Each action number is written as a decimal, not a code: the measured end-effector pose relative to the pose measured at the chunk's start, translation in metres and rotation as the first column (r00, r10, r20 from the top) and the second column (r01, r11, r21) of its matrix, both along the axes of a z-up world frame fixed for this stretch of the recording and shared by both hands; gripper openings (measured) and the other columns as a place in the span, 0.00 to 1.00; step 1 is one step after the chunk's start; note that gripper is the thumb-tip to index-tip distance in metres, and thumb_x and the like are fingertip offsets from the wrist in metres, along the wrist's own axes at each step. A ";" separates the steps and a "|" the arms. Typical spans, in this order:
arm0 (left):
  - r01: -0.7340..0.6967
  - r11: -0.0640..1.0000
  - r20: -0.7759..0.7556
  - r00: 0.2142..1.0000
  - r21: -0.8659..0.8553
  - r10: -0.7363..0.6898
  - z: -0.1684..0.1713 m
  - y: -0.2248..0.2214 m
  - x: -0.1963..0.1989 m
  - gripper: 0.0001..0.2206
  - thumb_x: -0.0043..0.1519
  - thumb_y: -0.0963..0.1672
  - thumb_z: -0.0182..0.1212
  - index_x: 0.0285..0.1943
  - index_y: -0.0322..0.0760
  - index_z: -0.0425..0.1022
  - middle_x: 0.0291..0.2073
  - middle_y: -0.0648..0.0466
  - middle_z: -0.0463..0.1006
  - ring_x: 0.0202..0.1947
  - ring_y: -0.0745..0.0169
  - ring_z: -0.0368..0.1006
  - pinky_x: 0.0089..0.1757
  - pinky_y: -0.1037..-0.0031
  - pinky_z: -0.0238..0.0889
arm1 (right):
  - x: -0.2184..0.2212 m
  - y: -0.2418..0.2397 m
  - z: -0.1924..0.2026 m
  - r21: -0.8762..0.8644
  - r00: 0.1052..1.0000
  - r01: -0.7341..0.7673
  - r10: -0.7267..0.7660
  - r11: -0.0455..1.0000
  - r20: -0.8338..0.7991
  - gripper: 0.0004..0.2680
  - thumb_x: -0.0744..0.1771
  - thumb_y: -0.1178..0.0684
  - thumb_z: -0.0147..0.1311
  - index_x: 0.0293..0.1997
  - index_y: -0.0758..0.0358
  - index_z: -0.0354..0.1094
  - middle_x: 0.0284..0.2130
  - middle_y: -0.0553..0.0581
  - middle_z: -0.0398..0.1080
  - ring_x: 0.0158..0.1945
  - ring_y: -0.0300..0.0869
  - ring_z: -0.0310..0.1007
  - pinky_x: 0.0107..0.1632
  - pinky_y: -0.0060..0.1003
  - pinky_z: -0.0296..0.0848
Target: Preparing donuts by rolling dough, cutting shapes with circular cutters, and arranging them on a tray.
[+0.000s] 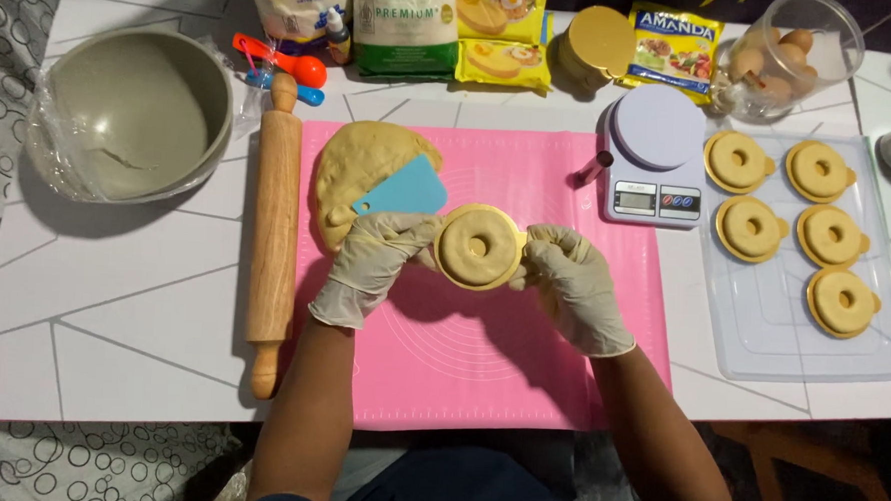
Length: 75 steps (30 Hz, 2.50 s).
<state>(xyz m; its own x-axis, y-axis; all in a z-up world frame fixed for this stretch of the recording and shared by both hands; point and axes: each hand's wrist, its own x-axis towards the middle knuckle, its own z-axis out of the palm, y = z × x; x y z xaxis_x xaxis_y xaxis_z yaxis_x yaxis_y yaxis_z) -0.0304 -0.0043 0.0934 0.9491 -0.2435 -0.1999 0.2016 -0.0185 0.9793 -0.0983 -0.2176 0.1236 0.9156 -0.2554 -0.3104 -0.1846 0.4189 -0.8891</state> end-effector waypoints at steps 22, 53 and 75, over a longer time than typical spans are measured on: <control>-0.069 0.993 0.025 0.997 -0.091 0.071 -0.023 -0.004 -0.001 0.08 0.57 0.41 0.75 0.43 0.33 0.86 0.33 0.42 0.86 0.24 0.51 0.84 0.24 0.73 0.78 | -0.002 -0.009 -0.013 0.067 0.998 0.024 -0.028 0.997 0.060 0.13 0.64 0.66 0.60 0.53 0.73 0.66 0.26 0.64 0.74 0.24 0.51 0.79 0.28 0.38 0.80; -0.028 0.997 -0.022 0.999 -0.074 0.026 0.013 -0.008 -0.009 0.06 0.61 0.40 0.68 0.43 0.31 0.85 0.29 0.45 0.85 0.27 0.59 0.83 0.37 0.73 0.76 | -0.053 -0.199 -0.069 -0.105 0.945 0.327 -0.324 0.939 0.045 0.09 0.66 0.61 0.59 0.51 0.64 0.73 0.33 0.59 0.77 0.28 0.41 0.79 0.25 0.27 0.77; 0.047 0.992 0.077 0.996 -0.113 -0.038 -0.002 0.003 -0.004 0.12 0.64 0.47 0.63 0.43 0.30 0.83 0.33 0.48 0.83 0.32 0.57 0.81 0.37 0.72 0.79 | -0.082 -0.354 -0.101 -0.519 0.792 0.458 -0.597 0.721 -0.130 0.03 0.67 0.54 0.59 0.43 0.50 0.74 0.26 0.43 0.72 0.18 0.28 0.63 0.18 0.22 0.65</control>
<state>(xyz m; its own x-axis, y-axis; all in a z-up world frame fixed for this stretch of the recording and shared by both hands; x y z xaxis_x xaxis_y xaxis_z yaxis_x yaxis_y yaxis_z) -0.0348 -0.0016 0.0918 0.9486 -0.3014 -0.0970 0.1289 0.0878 0.9878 -0.1803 -0.5719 0.0223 0.4827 -0.8397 -0.2486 -0.3128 0.0999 -0.9446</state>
